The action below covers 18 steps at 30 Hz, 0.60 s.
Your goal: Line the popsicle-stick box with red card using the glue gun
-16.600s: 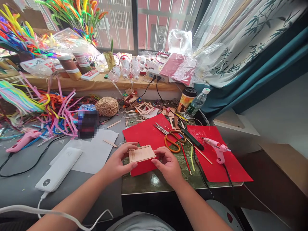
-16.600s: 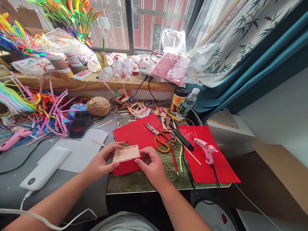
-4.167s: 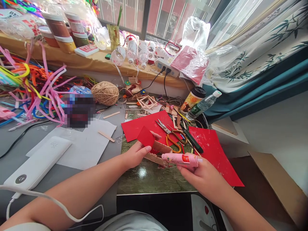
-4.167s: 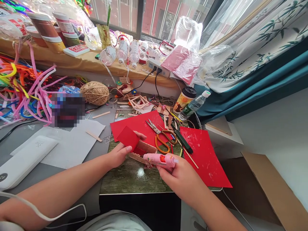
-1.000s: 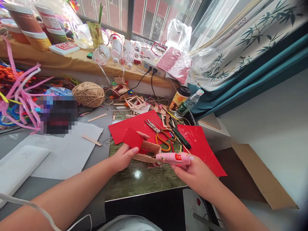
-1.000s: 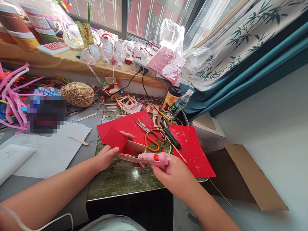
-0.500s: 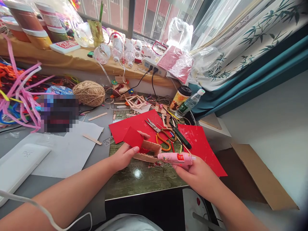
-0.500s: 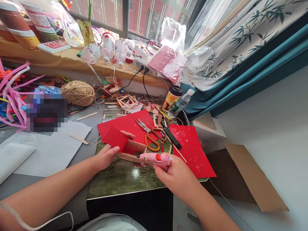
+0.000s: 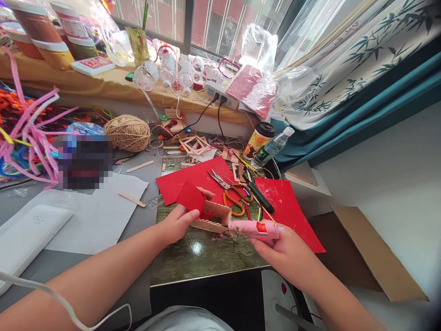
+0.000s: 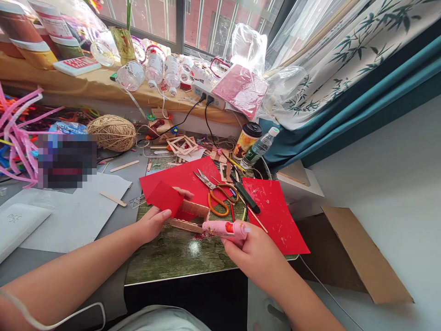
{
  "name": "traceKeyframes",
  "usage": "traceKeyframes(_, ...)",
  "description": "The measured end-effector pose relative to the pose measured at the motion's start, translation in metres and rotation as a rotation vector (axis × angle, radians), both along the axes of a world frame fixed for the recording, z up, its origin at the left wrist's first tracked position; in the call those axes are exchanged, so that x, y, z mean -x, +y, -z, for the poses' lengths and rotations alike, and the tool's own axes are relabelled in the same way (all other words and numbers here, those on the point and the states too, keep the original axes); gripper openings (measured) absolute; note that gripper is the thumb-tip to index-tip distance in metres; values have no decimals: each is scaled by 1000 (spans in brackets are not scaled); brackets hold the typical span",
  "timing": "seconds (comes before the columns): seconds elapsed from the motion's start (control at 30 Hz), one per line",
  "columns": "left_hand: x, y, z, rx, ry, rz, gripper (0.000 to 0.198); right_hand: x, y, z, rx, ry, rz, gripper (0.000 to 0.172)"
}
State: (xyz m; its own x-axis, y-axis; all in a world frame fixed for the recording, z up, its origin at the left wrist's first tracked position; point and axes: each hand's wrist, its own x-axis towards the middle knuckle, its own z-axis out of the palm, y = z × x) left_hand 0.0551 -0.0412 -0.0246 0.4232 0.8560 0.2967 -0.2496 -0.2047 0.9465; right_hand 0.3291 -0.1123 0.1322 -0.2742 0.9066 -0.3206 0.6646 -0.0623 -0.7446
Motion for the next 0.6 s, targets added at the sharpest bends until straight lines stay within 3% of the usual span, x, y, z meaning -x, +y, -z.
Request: traceKeyframes(0.6,0,1,-3,-22,1,2,51,-2,0,2,-5,-43,0,48)
